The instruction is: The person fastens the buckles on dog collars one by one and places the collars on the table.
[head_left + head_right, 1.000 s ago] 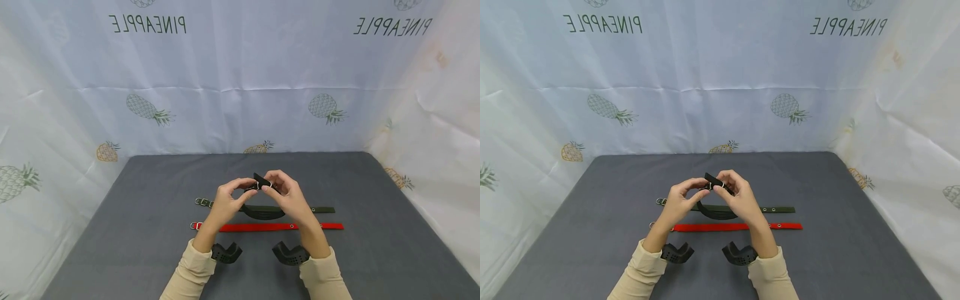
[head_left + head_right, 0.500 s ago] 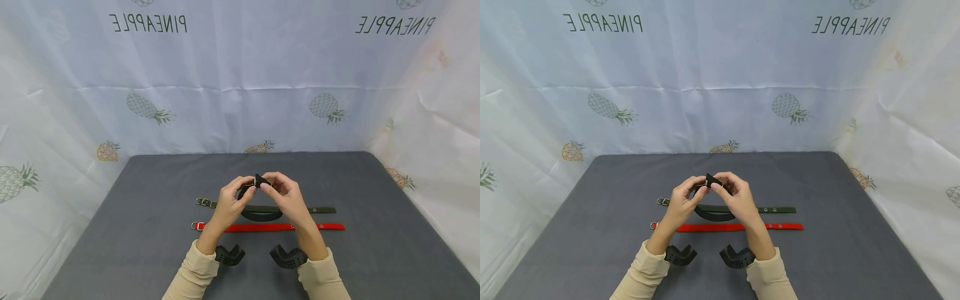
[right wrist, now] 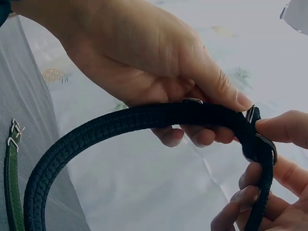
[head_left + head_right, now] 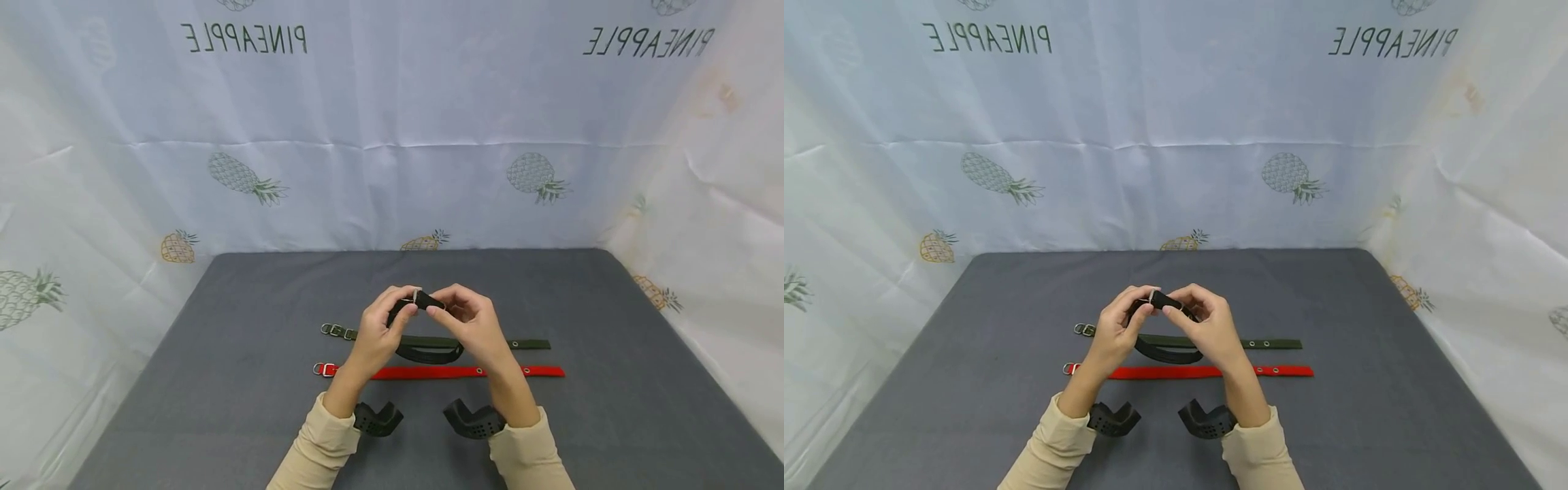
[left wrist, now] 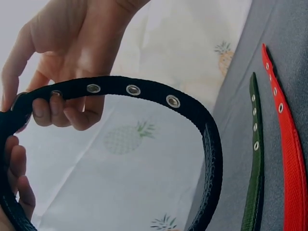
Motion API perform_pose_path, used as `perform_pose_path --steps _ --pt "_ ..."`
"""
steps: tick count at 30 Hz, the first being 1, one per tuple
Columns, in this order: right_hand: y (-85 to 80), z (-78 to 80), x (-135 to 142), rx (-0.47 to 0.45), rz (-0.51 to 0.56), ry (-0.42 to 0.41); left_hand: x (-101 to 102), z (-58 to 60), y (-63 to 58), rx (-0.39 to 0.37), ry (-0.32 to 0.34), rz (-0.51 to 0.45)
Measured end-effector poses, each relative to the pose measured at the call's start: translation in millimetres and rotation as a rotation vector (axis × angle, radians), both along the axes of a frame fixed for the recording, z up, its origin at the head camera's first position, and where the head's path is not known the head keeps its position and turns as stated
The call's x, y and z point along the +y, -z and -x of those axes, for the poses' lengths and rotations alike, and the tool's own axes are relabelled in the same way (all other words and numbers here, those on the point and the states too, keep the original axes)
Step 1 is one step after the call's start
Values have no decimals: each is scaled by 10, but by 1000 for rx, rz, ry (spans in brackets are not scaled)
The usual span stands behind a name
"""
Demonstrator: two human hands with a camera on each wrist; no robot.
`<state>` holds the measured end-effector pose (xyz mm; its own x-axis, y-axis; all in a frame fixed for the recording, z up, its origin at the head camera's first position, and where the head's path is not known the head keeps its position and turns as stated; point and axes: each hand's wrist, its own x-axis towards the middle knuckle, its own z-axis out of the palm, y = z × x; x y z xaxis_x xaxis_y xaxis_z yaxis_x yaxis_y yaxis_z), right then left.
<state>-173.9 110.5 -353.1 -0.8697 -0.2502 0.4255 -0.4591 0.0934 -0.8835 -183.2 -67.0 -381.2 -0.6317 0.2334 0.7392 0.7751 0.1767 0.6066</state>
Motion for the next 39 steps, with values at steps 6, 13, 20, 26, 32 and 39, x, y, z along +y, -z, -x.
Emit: perform_pose_path --steps 6,13,20,26,32,39 --pt "-2 2 32 9 -85 19 -3 7 0 -9 24 39" --pt "3 10 50 27 -118 33 2 -10 -21 -63 38 46" --pt "28 31 48 23 -120 42 16 -31 -14 -205 101 -39" --pt "24 30 56 18 -125 49 32 -36 -8 -238 116 -80" --pt "14 24 56 18 -129 41 53 -23 7 -211 84 -75" --pt "29 24 36 16 -113 16 80 -40 18 -205 76 -91"
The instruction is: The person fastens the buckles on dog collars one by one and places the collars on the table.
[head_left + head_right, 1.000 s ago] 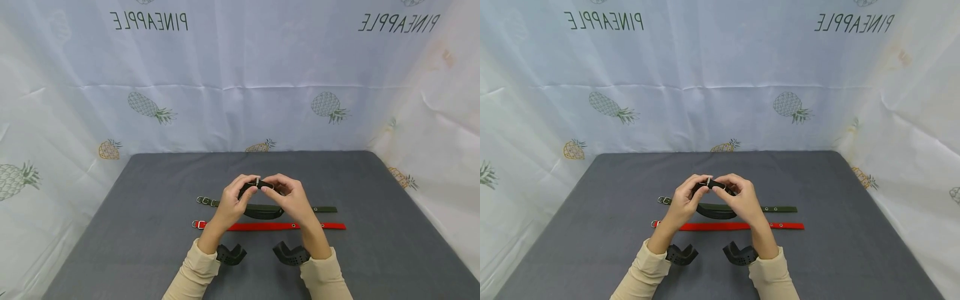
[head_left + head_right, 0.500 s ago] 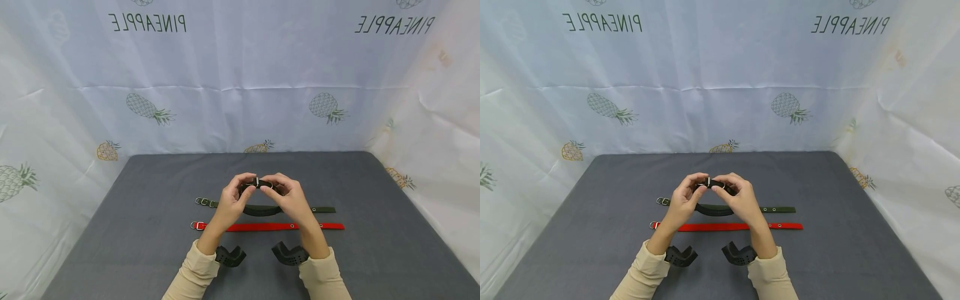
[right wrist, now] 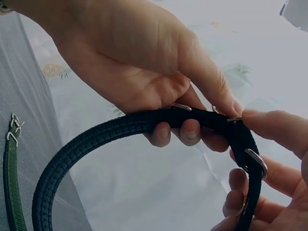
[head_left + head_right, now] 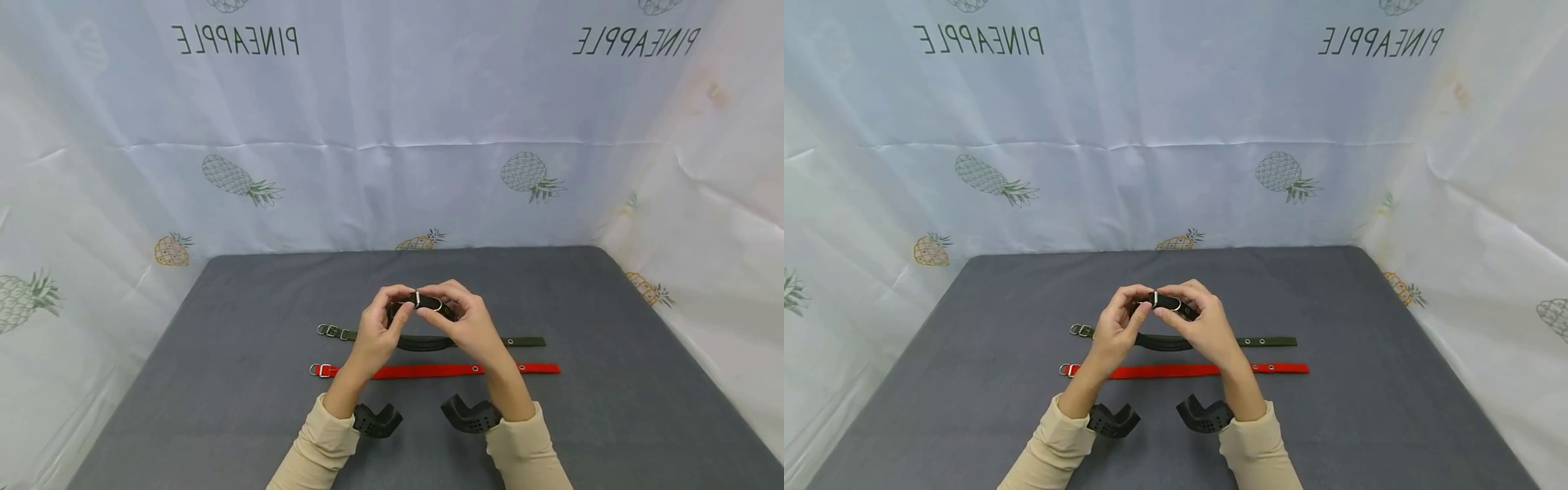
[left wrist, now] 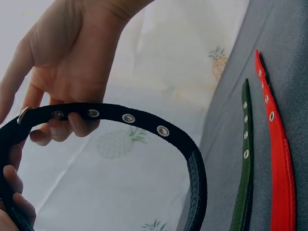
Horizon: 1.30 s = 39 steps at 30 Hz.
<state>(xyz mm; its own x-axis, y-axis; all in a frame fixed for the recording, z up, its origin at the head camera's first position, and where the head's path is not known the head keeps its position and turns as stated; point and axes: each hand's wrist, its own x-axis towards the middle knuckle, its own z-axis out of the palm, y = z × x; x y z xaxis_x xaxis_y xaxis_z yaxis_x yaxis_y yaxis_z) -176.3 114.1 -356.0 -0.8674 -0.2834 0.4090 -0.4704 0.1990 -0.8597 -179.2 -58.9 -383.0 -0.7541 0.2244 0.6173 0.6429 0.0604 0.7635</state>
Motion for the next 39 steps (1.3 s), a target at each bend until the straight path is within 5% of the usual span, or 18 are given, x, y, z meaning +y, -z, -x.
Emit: perform_pose_path --steps 16,28,39 --pt "39 19 -17 15 69 -32 44 12 71 67 13 19" --pt "29 35 18 -32 -26 -91 58 10 79 97 13 51" --pt "36 54 18 34 -71 -73 57 19 73 75 23 73"
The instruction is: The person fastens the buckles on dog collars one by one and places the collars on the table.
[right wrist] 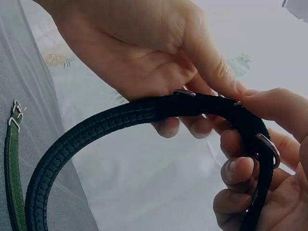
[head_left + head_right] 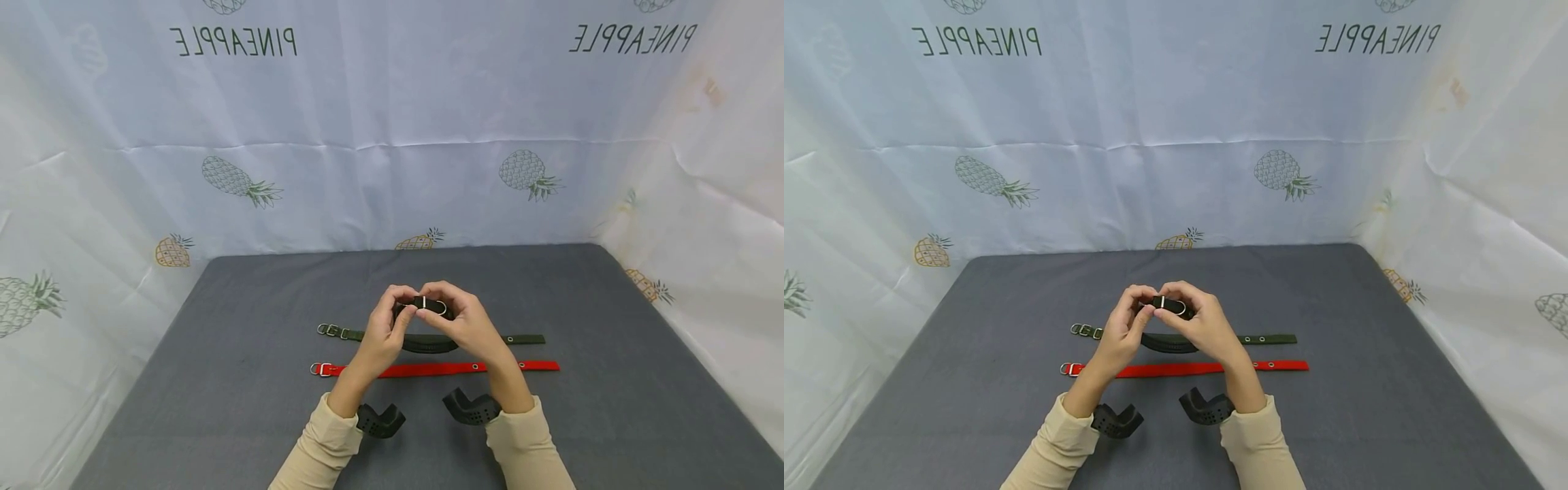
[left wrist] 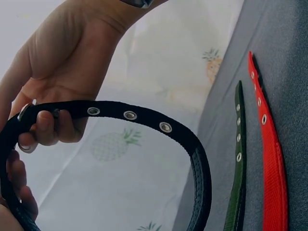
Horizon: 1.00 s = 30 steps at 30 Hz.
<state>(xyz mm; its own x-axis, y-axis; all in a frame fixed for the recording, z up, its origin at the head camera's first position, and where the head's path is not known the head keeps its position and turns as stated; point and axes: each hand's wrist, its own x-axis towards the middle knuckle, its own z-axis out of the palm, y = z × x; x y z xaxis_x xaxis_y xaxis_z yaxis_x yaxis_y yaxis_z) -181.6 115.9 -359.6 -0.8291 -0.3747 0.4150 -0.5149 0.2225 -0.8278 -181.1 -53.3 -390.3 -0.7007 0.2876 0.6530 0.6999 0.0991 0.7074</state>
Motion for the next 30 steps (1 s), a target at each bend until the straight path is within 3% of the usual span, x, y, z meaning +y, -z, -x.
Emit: perform_pose_path --steps 18,30 --pt "50 29 -1 101 15 19 -35 26 -11 75 -51 3" --pt "26 31 16 93 17 28 -92 62 -19 84 -70 -37"
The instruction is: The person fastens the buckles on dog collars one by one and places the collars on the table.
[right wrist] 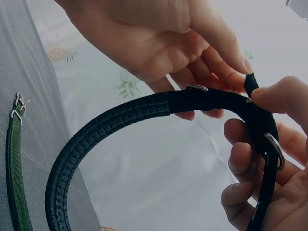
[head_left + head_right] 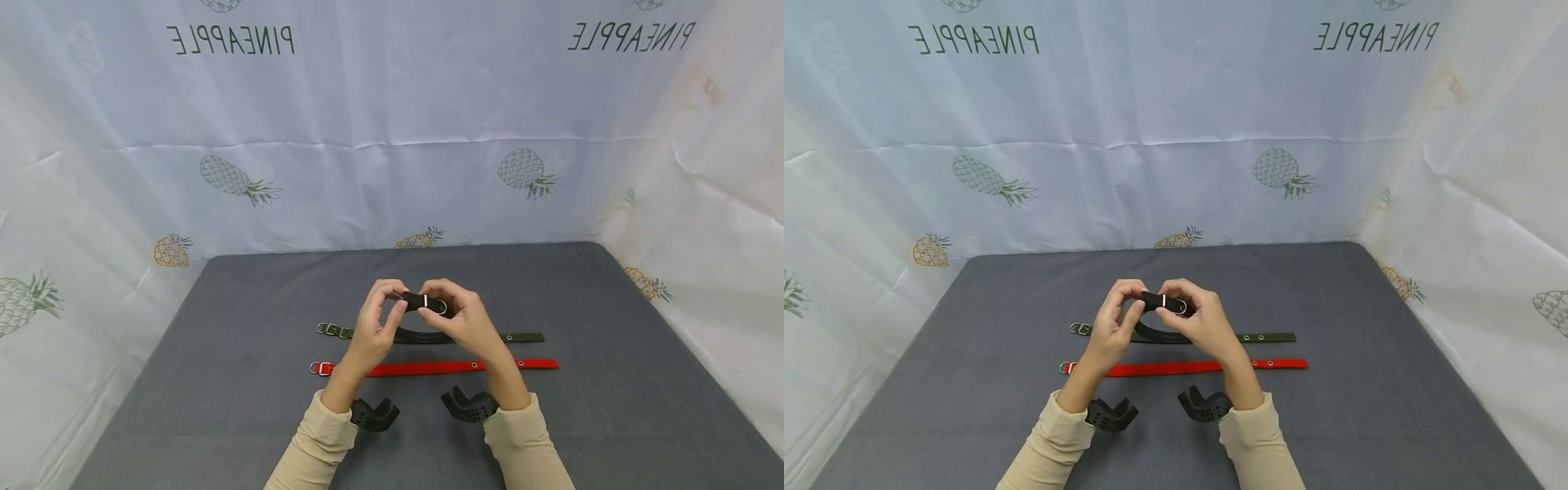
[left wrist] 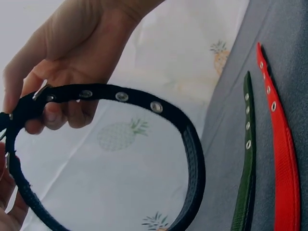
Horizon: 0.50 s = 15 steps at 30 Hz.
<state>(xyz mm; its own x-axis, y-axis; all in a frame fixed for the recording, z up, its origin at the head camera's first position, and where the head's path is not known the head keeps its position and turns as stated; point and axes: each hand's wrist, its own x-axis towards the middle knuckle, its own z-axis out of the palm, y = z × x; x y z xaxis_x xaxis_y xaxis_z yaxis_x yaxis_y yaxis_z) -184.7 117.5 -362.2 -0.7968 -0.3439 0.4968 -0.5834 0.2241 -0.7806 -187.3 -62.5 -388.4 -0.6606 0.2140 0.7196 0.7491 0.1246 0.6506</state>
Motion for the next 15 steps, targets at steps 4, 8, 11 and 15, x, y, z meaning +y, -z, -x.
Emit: perform_pose_path --steps 4,8,11,15 --pt "-11 1 4 -11 1 4 -12 5 -6 7 -5 -24" --pt "-13 7 9 -12 1 2 -16 5 -11 11 1 -38" --pt "-15 11 20 -21 -1 6 -17 4 -17 10 4 -55" --pt "-17 6 46 -42 -5 31 -44 4 -28 -17 16 -112"
